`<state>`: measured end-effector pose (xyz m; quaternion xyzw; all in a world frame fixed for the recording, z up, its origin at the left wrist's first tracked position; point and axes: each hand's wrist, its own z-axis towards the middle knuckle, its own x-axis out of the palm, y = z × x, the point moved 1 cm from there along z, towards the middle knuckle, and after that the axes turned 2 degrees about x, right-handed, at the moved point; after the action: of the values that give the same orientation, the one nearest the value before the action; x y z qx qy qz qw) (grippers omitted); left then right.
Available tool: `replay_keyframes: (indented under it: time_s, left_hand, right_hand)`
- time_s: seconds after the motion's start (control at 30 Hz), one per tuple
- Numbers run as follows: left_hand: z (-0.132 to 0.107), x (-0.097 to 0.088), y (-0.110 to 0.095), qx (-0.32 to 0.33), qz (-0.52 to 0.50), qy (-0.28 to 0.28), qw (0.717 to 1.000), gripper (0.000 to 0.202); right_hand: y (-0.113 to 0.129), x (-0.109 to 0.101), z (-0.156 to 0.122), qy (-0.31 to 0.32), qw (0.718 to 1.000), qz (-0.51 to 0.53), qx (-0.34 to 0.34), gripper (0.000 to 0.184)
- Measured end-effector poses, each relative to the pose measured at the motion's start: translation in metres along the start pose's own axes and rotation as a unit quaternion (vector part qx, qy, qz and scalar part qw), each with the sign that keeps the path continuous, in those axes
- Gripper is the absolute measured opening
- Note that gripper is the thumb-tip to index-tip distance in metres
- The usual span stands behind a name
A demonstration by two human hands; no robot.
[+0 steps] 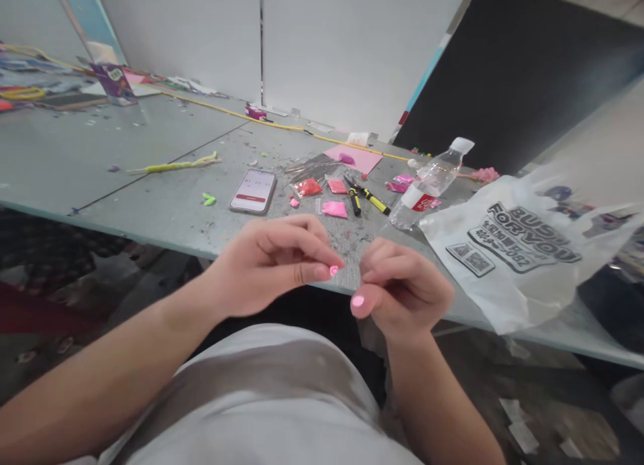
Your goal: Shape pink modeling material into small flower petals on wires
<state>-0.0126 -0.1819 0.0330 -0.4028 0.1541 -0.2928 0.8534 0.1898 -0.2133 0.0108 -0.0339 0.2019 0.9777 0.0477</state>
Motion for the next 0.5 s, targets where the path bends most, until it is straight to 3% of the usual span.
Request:
replay_keyframes:
  time_s: [0.17, 0.5]
  left_hand:
    - [-0.027, 0.029, -0.01, 0.012, -0.074, -0.115, 0.991, 0.019]
    - [-0.04, 0.039, -0.022, -0.039, -0.048, -0.103, 0.993, 0.018]
  right_hand:
    - [0.025, 0.006, 0.009, 0.019, 0.998, -0.036, -0.057, 0.026]
    - [0.044, 0.004, 0.014, 0.027, 0.987, -0.123, -0.098, 0.02]
